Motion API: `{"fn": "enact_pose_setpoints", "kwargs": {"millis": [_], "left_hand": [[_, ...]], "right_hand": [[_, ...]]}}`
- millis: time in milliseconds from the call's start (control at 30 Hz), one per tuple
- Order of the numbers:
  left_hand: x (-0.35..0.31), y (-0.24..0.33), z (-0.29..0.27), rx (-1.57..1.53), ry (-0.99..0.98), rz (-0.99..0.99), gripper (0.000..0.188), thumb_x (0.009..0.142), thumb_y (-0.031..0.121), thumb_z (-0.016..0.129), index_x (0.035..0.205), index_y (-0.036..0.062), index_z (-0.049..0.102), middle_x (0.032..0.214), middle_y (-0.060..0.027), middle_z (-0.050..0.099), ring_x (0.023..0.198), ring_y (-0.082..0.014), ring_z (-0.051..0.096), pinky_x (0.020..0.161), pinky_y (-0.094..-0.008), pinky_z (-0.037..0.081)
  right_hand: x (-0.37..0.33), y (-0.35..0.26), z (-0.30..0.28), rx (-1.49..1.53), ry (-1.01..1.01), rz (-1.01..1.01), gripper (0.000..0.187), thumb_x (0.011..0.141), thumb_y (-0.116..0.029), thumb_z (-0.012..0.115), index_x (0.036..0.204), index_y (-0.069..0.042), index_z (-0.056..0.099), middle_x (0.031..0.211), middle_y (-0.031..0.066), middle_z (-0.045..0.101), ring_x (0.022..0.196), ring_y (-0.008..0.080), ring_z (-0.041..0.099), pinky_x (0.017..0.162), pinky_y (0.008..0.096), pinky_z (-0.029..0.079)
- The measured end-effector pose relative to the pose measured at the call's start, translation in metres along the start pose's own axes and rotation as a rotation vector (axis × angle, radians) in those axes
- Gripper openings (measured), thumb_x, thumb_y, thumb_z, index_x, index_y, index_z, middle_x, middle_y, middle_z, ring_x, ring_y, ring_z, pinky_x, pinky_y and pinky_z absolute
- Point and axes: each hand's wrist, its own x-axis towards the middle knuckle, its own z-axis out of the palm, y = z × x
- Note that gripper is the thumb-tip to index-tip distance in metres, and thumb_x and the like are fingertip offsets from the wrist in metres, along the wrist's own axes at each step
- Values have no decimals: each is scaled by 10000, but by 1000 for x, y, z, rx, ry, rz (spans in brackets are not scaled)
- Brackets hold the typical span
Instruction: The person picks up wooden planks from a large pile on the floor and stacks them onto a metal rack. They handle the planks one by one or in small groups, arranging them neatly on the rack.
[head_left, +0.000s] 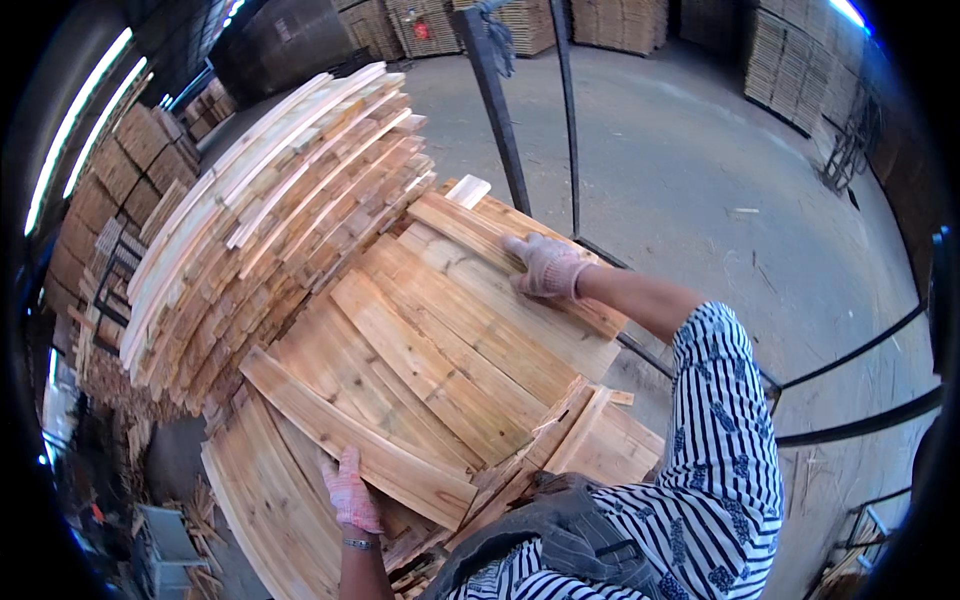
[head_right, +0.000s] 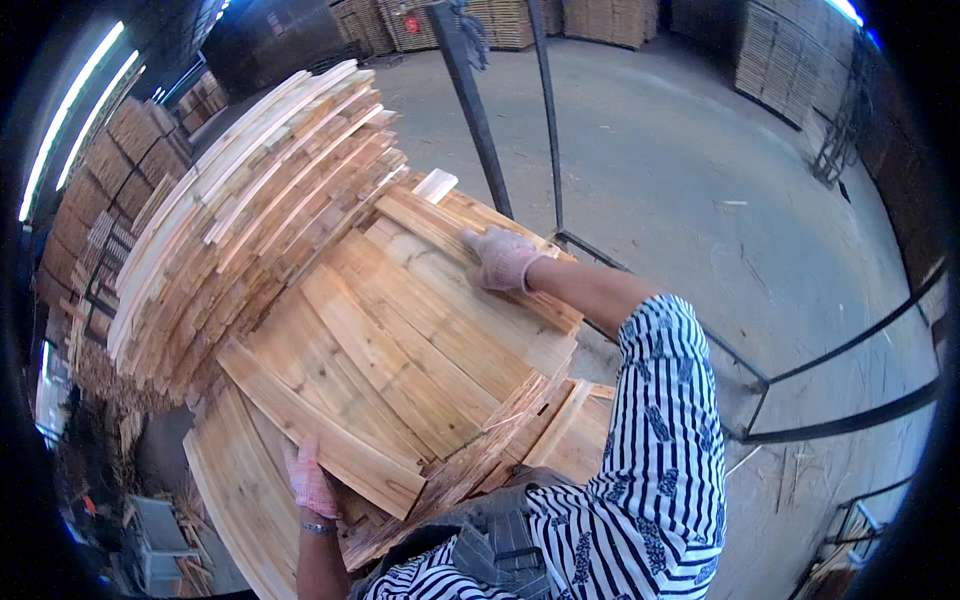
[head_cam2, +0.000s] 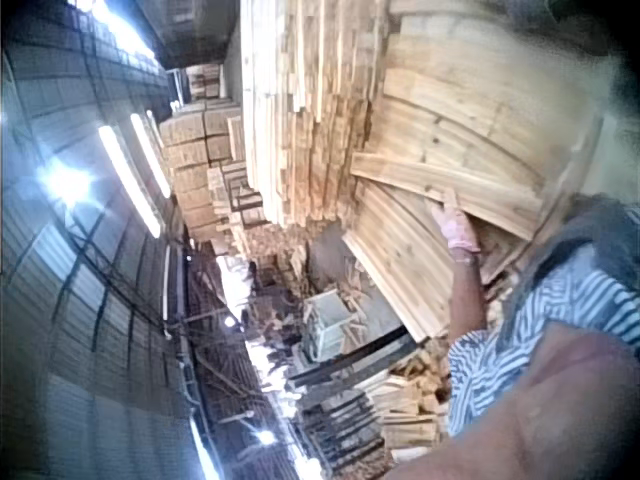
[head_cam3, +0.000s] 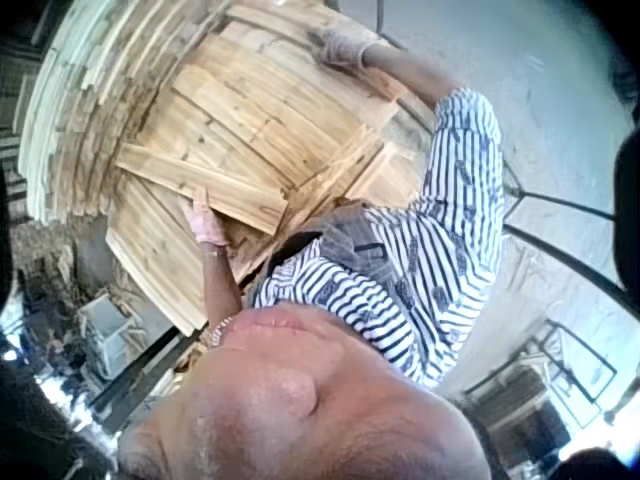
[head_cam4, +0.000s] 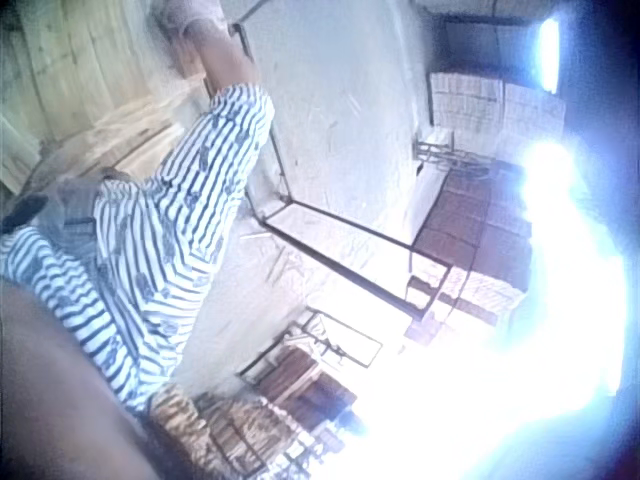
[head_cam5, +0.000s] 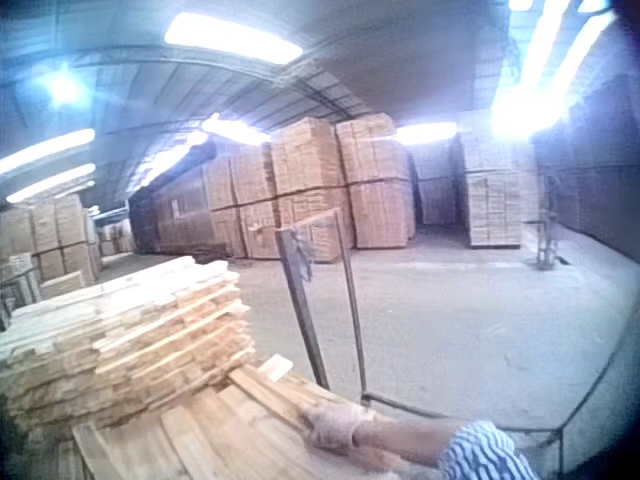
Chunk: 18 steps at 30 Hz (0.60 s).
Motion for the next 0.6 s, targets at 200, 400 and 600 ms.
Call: {"fn": "enact_pose_setpoints", "kwargs": {"millis": [200, 400, 600], "left_hand": [[0, 0, -1, -114, -35, -17, 744, 936, 219, 713, 1552, 52, 330, 1350, -109, 578, 1140, -223, 609, 995, -372, 513], [10, 8, -10, -206, -35, -215, 571, 909, 246, 725, 1395, 27, 522, 1220, -86, 641, 1099, -231, 637, 982, -396, 528], [16, 21, -24, -223, -60, -270, 593, 917, 408, 677, 1349, 17, 569, 1230, -125, 664, 1067, -263, 671, 928, -396, 559]], "right_hand": [[29, 72, -33, -89, 18, 36, 562, 883, -389, 656, 1402, -197, 558, 1298, 255, 599, 1200, 429, 612, 997, 470, 514], [24, 50, -12, -45, -3, 169, 549, 999, -550, 479, 1434, -219, 531, 1395, 246, 532, 1289, 424, 557, 1053, 487, 474], [16, 28, -23, -53, -21, 219, 633, 989, -571, 493, 1442, -129, 486, 1391, 254, 547, 1290, 418, 560, 1059, 487, 474]]}}
